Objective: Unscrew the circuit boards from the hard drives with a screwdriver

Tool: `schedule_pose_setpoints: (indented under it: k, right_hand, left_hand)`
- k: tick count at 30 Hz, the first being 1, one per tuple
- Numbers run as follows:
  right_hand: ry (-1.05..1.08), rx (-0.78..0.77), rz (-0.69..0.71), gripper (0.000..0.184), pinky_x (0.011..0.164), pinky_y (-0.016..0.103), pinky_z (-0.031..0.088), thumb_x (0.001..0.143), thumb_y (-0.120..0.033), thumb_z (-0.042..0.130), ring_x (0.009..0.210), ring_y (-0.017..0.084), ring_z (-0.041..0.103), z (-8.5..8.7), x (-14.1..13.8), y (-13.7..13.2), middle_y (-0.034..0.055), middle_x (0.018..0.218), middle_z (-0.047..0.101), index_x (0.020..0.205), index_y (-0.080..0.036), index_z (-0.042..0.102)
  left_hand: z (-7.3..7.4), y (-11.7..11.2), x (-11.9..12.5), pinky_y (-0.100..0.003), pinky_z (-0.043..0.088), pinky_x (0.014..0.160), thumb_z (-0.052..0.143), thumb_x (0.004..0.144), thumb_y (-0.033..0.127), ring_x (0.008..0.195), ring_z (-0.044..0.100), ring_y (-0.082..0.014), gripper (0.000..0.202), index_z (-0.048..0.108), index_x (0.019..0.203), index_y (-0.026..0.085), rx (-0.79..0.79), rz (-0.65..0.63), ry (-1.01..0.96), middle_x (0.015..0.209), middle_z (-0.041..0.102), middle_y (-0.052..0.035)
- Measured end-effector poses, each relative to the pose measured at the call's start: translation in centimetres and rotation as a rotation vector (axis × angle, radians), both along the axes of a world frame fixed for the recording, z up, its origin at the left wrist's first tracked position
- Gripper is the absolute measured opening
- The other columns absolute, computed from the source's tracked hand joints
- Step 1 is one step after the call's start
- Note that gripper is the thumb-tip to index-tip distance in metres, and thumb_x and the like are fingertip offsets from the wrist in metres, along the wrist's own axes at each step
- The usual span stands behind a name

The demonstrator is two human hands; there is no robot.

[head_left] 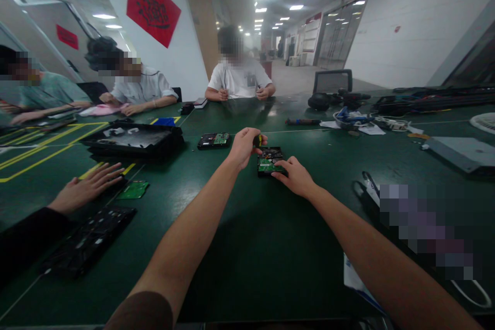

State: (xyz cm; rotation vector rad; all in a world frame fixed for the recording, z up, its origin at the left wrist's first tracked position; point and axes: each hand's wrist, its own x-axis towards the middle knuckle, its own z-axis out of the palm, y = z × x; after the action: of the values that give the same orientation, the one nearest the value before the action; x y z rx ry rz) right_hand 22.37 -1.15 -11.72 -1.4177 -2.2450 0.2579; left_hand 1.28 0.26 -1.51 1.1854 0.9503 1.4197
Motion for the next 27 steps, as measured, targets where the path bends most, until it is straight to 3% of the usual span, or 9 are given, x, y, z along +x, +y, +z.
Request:
schedule_pose_setpoints:
  k: [3, 7, 9, 15, 23, 27]
  right_hand:
    - [-0.039, 0.001, -0.017, 0.044, 0.073, 0.032, 0.046, 0.093, -0.057, 0.064, 0.083, 0.019, 0.06, 0.1, -0.1, -0.2, 0.0074, 0.112, 0.053, 0.128, -0.032, 0.064]
    - [-0.061, 0.006, -0.034, 0.043, 0.075, 0.032, 0.046, 0.094, -0.055, 0.062, 0.086, 0.02, 0.061, 0.1, -0.3, -0.4, 0.0078, 0.114, 0.052, 0.13, -0.031, 0.062]
    - [-0.074, 0.006, -0.041, 0.042, 0.074, 0.032, 0.046, 0.095, -0.055, 0.061, 0.086, 0.02, 0.061, 0.3, -0.4, -0.5, 0.0076, 0.114, 0.053, 0.129, -0.031, 0.062]
    - [-0.105, 0.0, -0.039, 0.042, 0.066, 0.029, 0.043, 0.096, -0.054, 0.059, 0.081, 0.018, 0.06, 1.0, -0.6, -1.1, 0.0084, 0.115, 0.054, 0.131, -0.03, 0.062]
    - [-0.028, -0.002, 0.001, 0.039, 0.076, 0.031, 0.046, 0.093, -0.05, 0.066, 0.087, 0.019, 0.06, 0.5, -0.5, -0.3, 0.0075, 0.111, 0.055, 0.126, -0.028, 0.065]
    - [0.018, -0.015, 0.007, 0.04, 0.076, 0.032, 0.046, 0.092, -0.049, 0.068, 0.084, 0.018, 0.058, 0.4, -0.4, -0.1, 0.0069, 0.109, 0.056, 0.125, -0.027, 0.065]
  left_hand:
    - [0.1, 0.2, -0.5, -0.019, 0.048, 0.046, 0.066, 0.077, 0.035, 0.072, 0.064, -0.0156, 0.018, 0.063, 0.082, 0.018, 0.06, 0.042, 0.121, 0.082, 0.067, -0.0046]
    - [0.6, 0.2, -1.1, -0.018, 0.039, 0.039, 0.064, 0.079, 0.035, 0.067, 0.058, -0.0144, 0.019, 0.07, 0.076, 0.017, 0.137, 0.086, 0.31, 0.078, 0.064, -0.005]
    - [0.7, 0.1, -1.2, -0.018, 0.038, 0.039, 0.063, 0.079, 0.036, 0.068, 0.059, -0.0149, 0.02, 0.07, 0.077, 0.017, 0.124, 0.072, 0.301, 0.08, 0.065, -0.0062]
    - [0.1, 0.3, -0.5, -0.018, 0.036, 0.042, 0.061, 0.077, 0.038, 0.074, 0.067, -0.0169, 0.024, 0.067, 0.089, 0.018, -0.058, -0.083, 0.013, 0.084, 0.07, -0.0067]
    - [0.6, 0.0, -1.2, -0.02, 0.042, 0.044, 0.058, 0.081, 0.04, 0.078, 0.063, -0.0195, 0.028, 0.074, 0.081, 0.017, 0.073, 0.012, 0.313, 0.088, 0.07, -0.0092]
    - [0.4, 0.2, -1.3, -0.021, 0.039, 0.042, 0.053, 0.085, 0.04, 0.065, 0.061, -0.0172, 0.029, 0.071, 0.086, 0.017, 0.047, 0.019, 0.257, 0.073, 0.066, -0.0065]
